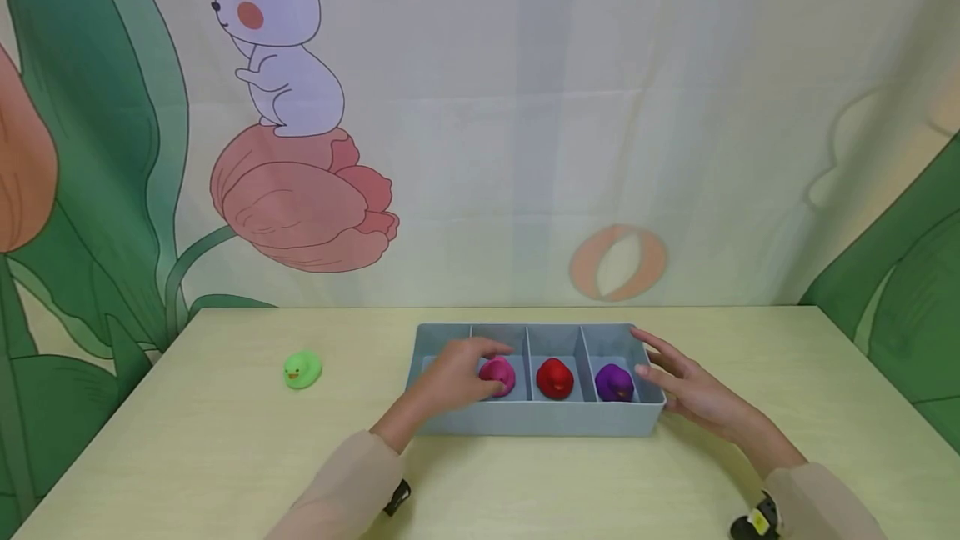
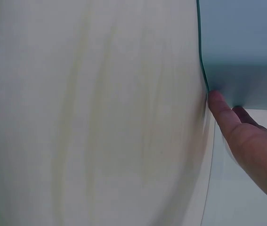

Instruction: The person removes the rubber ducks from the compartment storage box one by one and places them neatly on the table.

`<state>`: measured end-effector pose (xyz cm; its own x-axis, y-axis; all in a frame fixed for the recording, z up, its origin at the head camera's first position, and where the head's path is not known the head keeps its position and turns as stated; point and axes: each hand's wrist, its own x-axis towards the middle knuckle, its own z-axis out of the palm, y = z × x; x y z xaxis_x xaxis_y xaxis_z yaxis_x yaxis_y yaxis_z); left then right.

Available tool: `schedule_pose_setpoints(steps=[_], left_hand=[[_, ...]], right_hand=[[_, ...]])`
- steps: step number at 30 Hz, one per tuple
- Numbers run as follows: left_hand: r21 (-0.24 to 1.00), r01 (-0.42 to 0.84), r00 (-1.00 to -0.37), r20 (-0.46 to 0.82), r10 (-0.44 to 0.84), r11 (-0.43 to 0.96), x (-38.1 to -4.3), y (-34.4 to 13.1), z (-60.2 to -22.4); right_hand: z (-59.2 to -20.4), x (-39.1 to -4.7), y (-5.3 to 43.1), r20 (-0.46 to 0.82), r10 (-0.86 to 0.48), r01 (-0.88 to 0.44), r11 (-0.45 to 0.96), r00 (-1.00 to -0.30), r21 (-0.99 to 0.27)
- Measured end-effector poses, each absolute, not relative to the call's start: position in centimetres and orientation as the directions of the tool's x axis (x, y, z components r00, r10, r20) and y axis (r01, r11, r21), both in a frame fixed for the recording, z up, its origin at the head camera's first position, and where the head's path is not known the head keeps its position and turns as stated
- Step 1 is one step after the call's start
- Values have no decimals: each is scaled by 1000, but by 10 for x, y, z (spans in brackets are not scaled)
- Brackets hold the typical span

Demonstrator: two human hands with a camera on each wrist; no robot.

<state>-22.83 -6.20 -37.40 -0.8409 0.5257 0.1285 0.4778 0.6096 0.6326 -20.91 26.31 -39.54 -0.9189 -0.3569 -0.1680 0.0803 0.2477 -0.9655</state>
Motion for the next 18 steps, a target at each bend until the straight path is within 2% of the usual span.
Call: schedule_pose_setpoints(steps=[18], left_hand=[[322, 490, -860, 30, 509, 810, -234, -43, -366]], right_hand=[[-396, -211, 264, -164, -360, 76, 246, -918, -966]])
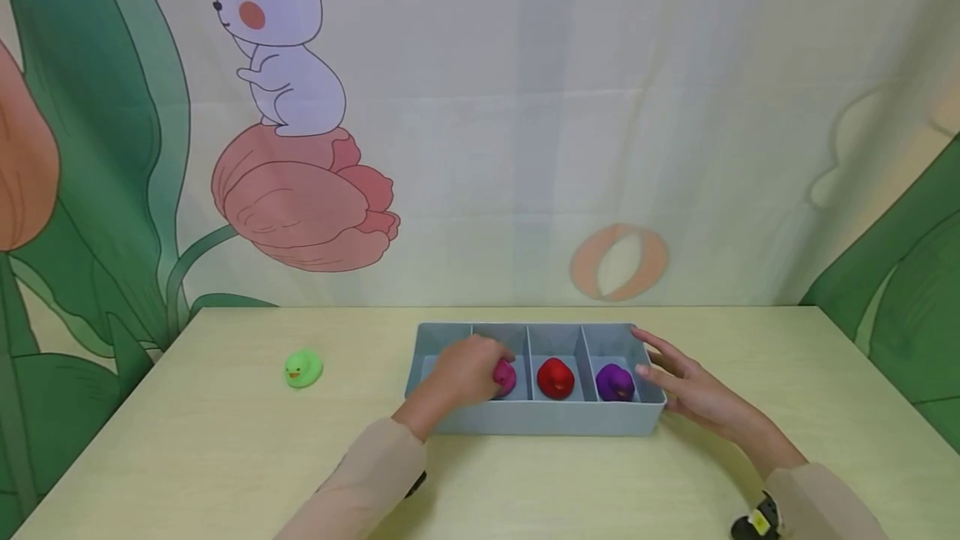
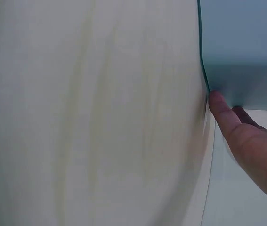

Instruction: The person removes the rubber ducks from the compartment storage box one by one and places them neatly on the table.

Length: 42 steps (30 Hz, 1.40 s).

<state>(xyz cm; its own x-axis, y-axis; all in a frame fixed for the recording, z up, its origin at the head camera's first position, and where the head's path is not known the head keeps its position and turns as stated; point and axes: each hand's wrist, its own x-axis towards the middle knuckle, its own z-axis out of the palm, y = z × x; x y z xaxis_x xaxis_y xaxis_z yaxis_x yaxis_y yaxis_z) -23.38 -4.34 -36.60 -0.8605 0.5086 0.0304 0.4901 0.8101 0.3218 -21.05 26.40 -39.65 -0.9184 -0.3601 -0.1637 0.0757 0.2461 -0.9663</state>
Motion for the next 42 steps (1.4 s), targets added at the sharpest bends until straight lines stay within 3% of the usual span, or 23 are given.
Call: schedule_pose_setpoints(steps=[8, 23, 34, 42], left_hand=[[284, 492, -863, 31, 505, 823, -236, -42, -368], [485, 488, -863, 146, 483, 726, -227, -56, -367], [653, 503, -853, 269, 447, 566, -212, -75, -358], [683, 498, -865, 342, 368, 535, -209, -88, -353]], right_hand=[[-396, -210, 264, -166, -353, 79, 250, -921, -965], [-397, -210, 264, -152, -364, 63, 244, -919, -968], [-398, -210, 265, -145, -372, 58, 236, -917, -970], [-398, -210, 265, -146, -373, 61, 230, -916, -971]])
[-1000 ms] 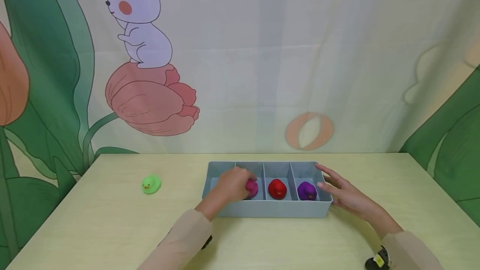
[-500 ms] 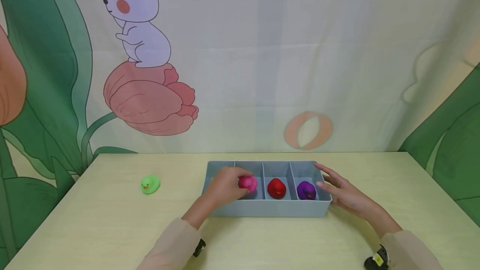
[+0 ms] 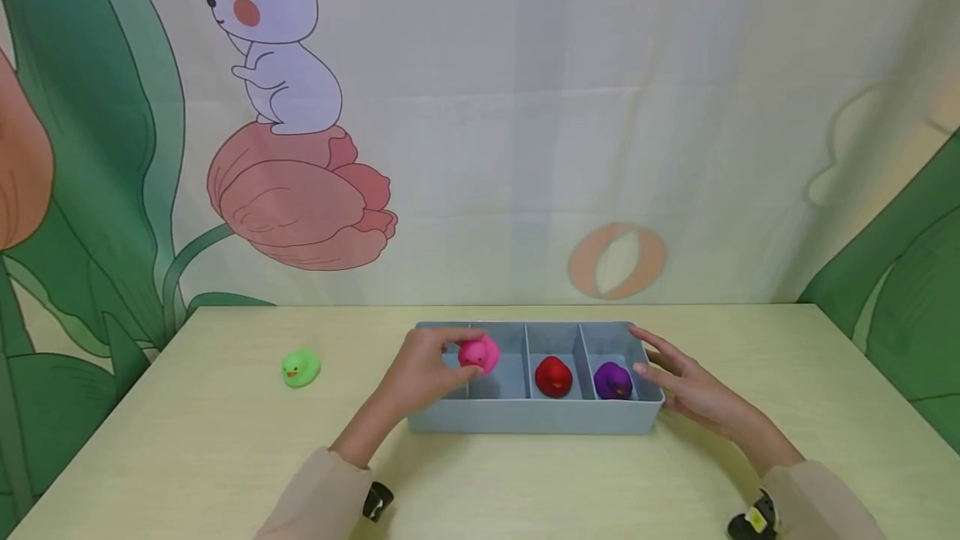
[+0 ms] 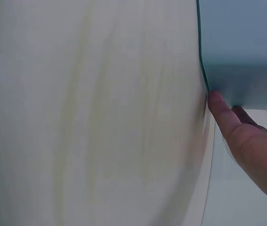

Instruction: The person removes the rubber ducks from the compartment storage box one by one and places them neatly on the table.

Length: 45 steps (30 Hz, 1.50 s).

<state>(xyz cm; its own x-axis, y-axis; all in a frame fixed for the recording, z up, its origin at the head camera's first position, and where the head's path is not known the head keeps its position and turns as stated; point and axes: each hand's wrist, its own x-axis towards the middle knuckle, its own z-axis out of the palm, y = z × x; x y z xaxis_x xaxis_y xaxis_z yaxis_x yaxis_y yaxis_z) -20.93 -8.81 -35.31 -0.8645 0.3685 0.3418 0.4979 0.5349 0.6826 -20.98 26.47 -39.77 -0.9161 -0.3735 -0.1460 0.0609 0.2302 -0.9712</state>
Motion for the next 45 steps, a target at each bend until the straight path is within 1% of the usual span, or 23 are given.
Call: schedule_pose_setpoints(steps=[8, 15, 24, 35, 45], left_hand=[[673, 494, -869, 399, 293, 550, -205, -106, -349], [637, 510, -856, 443, 267, 578, -202, -129, -347], [643, 444, -885, 424, 193, 624, -196, -159, -346], [643, 320, -924, 373, 81, 696, -187, -198, -345], [604, 295, -908, 419, 21, 741, -184, -231, -351]], right_hand=[[-397, -210, 264, -154, -365, 68, 239, -918, -969], [-397, -209, 265, -161, -357, 74, 246, -920, -966], [-399, -210, 265, -159, -362, 76, 233, -919, -969], [-399, -210, 265, -157, -367, 73, 232, -917, -970], [-398, -210, 264, -157, -367, 73, 234, -917, -969]])
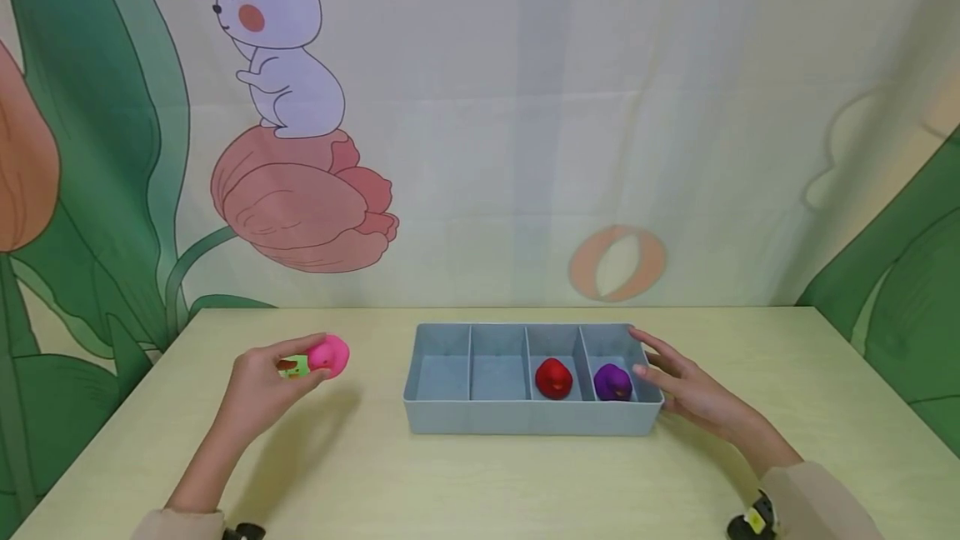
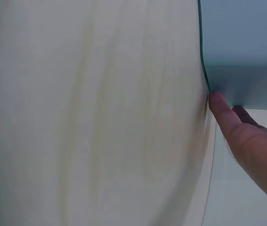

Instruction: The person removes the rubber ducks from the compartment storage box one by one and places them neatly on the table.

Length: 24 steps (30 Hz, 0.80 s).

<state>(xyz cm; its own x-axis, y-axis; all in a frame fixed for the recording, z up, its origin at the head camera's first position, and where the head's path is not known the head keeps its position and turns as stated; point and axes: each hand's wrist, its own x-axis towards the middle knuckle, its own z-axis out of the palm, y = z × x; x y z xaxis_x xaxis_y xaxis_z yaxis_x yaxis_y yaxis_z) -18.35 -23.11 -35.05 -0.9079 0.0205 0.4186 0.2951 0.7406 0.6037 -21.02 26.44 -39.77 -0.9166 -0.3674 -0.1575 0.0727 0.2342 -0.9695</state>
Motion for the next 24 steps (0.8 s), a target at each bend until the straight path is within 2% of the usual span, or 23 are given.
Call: schedule_pose_setpoints(steps=[12, 24], left_hand=[[617, 197, -923, 379, -69, 762, -183, -272, -355], [605, 115, -954, 289, -83, 788, -191, -303, -361]], right_hand=[[-398, -210, 264, -158, -363, 75, 234, -918, -969], [-397, -210, 263, -160, -366, 71, 244, -917, -967]])
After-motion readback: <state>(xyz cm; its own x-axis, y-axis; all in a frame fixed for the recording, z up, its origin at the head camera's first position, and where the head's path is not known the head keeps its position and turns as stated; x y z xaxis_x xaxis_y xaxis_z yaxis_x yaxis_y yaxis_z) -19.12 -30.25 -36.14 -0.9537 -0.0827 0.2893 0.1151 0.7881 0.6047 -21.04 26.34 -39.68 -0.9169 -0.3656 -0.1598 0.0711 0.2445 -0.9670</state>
